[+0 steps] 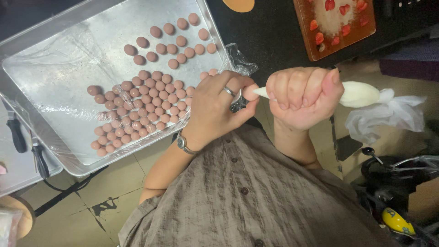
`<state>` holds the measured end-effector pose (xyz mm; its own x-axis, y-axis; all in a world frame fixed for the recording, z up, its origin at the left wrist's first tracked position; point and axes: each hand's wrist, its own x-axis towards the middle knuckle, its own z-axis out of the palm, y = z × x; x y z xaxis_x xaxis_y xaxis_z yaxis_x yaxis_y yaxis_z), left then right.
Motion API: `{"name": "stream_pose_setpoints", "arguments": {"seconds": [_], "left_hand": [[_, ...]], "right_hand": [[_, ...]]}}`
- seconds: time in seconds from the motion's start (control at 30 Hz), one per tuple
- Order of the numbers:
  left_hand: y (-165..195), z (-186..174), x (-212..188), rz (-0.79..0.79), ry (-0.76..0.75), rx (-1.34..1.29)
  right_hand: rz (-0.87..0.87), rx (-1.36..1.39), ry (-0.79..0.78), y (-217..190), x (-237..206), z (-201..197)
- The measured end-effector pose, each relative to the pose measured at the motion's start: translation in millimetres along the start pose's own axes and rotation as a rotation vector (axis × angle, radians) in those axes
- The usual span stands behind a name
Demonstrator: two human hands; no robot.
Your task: The person pipes white cream from a piping bag into small round dough balls, holding each ball in one hand while squeezing the bag with the other, and places the filled ball back on a plastic-lined tray. After filling many balls, the person carries a pink cup to a refrigerator.
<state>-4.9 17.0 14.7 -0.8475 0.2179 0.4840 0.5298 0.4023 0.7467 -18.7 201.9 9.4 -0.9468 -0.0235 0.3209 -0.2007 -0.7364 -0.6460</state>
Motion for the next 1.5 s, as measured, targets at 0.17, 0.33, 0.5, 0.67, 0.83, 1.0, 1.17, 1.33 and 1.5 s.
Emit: {"name": "stream_pose_setpoints", "arguments": {"seconds": [0.17,0.33,0.5,0.67,0.83,1.0,1.17,1.33,1.5], "left_hand": [[1.4,-1.7,-0.6,0.029,0.022,0.066],[3.3,-1.7,-2.2,0.046,0.037,0.073],[3.9,-1.2,-3.4,0.055,0.043,0.08],[5.1,-0.6,-4.3,0.06,0.049,0.079],[7.9,-0.2,-9.7,0.048,0.044,0.072],[7.7,0.4,-10.6,0.05,0.042,0.071],[2.9,4.6,-16.0,0.043,0.041,0.083],[-43.9,7.8,-33.5,-0.116,0.019,0.103],[-169.1,-19.5,-25.8,-0.501,0.162,0.181]], "right_hand": [[-0.008,-0.018,-0.054,0.7,0.1,0.0],[0.001,-0.053,-0.104,-2.1,-1.4,4.7],[-0.037,-0.091,-0.121,-2.4,-2.1,8.2],[-0.046,-0.117,-0.131,-4.4,-4.0,8.7],[-0.062,-0.115,-0.14,-5.0,-8.0,9.2],[-0.082,-0.143,-0.137,-5.0,-11.0,10.2],[-0.025,-0.211,-0.13,-6.1,-15.4,6.7],[-0.003,-0.227,-0.106,-13.2,-16.0,-13.8],[0.049,-0.14,0.058,-20.6,-19.3,-33.8]]}}
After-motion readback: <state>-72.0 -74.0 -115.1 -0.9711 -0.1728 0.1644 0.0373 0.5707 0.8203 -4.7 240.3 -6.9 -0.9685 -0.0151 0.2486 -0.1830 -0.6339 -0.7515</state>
